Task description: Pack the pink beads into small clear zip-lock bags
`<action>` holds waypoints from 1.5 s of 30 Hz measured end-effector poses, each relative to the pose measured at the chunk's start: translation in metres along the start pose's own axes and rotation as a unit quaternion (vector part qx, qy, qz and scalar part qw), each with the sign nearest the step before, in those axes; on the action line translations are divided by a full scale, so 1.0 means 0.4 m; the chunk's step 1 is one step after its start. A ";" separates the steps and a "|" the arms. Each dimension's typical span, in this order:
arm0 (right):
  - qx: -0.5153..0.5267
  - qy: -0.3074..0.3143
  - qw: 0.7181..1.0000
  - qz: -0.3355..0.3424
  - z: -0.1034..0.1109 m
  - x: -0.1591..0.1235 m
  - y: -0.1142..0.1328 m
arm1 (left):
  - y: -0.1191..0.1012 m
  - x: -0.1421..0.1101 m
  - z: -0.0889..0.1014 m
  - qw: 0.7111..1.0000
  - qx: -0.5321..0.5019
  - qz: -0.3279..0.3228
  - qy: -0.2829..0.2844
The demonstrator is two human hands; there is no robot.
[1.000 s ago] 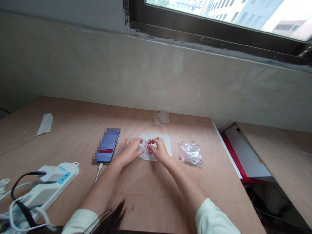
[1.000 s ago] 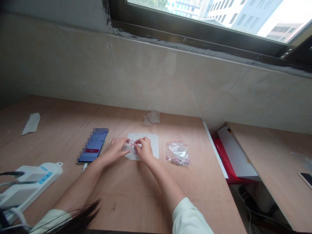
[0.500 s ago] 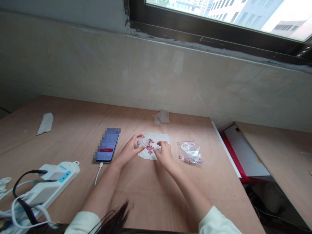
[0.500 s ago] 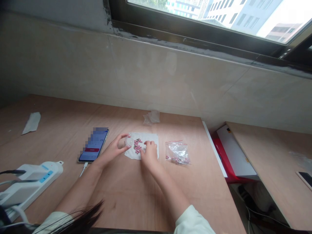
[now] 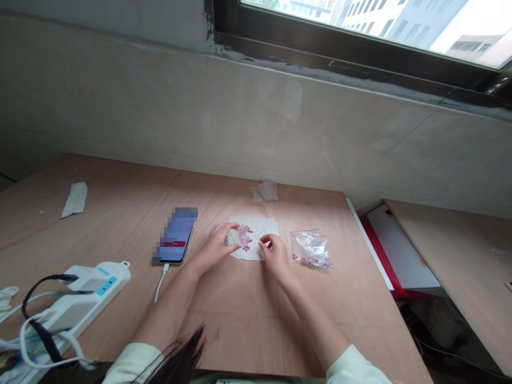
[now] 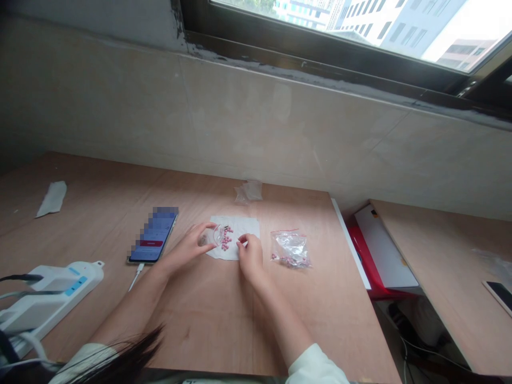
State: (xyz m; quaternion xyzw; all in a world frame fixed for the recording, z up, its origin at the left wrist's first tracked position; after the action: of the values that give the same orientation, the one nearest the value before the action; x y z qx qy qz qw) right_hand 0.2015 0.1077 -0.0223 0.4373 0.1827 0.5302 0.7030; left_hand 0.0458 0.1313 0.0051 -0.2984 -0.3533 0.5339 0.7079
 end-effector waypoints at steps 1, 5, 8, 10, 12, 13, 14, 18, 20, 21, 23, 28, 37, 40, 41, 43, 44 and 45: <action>0.029 -0.009 1.000 -0.009 0.005 0.008 0.015 | -0.003 0.000 -0.005 1.000 0.005 -0.005 0.002; 0.094 0.032 0.995 -0.004 -0.020 0.012 0.097 | -0.012 0.000 -0.020 1.000 0.016 -0.011 0.000; 0.051 0.031 0.998 0.001 -0.032 -0.003 0.119 | -0.017 0.003 -0.023 1.000 0.020 -0.003 -0.010; 0.029 0.027 0.999 -0.002 -0.036 -0.010 0.113 | -0.015 0.003 -0.021 1.000 0.014 0.014 -0.012; 0.052 0.044 0.998 -0.007 -0.044 -0.013 0.106 | -0.006 0.000 -0.015 0.999 -0.010 0.034 -0.014; 0.078 0.053 0.995 -0.013 -0.047 -0.011 0.103 | 0.002 -0.002 -0.009 0.998 -0.030 0.044 -0.021; 0.110 0.060 0.992 -0.023 -0.047 -0.007 0.101 | 0.014 -0.004 -0.001 0.996 -0.056 0.058 -0.035; 0.218 0.076 0.969 -0.089 -0.041 0.005 0.103 | 0.107 -0.029 0.016 0.947 -0.236 0.196 -0.094; 0.238 0.091 0.961 -0.111 -0.045 0.007 0.107 | 0.135 -0.046 -0.015 0.898 -0.352 0.256 -0.062; 0.244 0.098 0.957 -0.120 -0.049 0.008 0.106 | 0.139 -0.051 -0.030 0.875 -0.399 0.271 -0.043; 0.259 0.099 0.951 -0.141 -0.058 0.017 0.093 | 0.149 -0.055 -0.043 0.840 -0.460 0.286 -0.038; 0.138 0.003 0.986 -0.092 -0.069 0.078 0.031 | 0.194 -0.048 -0.026 0.802 -0.490 0.326 -0.099; -0.160 0.098 0.975 0.116 -0.178 0.082 0.051 | 0.213 -0.032 -0.015 0.787 -0.491 0.359 -0.102; -0.168 0.107 0.973 0.115 -0.170 0.086 0.040 | 0.219 -0.029 -0.018 0.790 -0.486 0.360 -0.097; -0.166 0.111 0.973 0.114 -0.167 0.087 0.035 | 0.221 -0.029 -0.018 0.790 -0.486 0.361 -0.096; -0.159 0.119 0.974 0.109 -0.163 0.087 0.026 | 0.224 -0.028 -0.019 0.791 -0.485 0.361 -0.095; -0.156 0.122 0.974 0.107 -0.161 0.086 0.021 | 0.225 -0.028 -0.019 0.792 -0.483 0.362 -0.096; -0.153 0.125 0.975 0.105 -0.160 0.085 0.018 | 0.226 -0.028 -0.019 0.793 -0.481 0.362 -0.096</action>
State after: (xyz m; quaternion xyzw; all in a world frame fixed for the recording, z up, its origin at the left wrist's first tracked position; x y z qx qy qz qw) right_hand 0.1638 0.1660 -0.0447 0.2711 0.1394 0.6731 0.6738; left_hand 0.0009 0.1428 -0.0736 -0.6538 -0.4967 0.5382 0.1902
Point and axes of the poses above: each hand's wrist, its own x-axis towards the middle knuckle, its own z-axis out of the back of the hand, y = z × x, the point moved 9 cm from there along x, towards the middle knuckle, and after that the axes turned 15 degrees about -y, right-handed, at the moved point
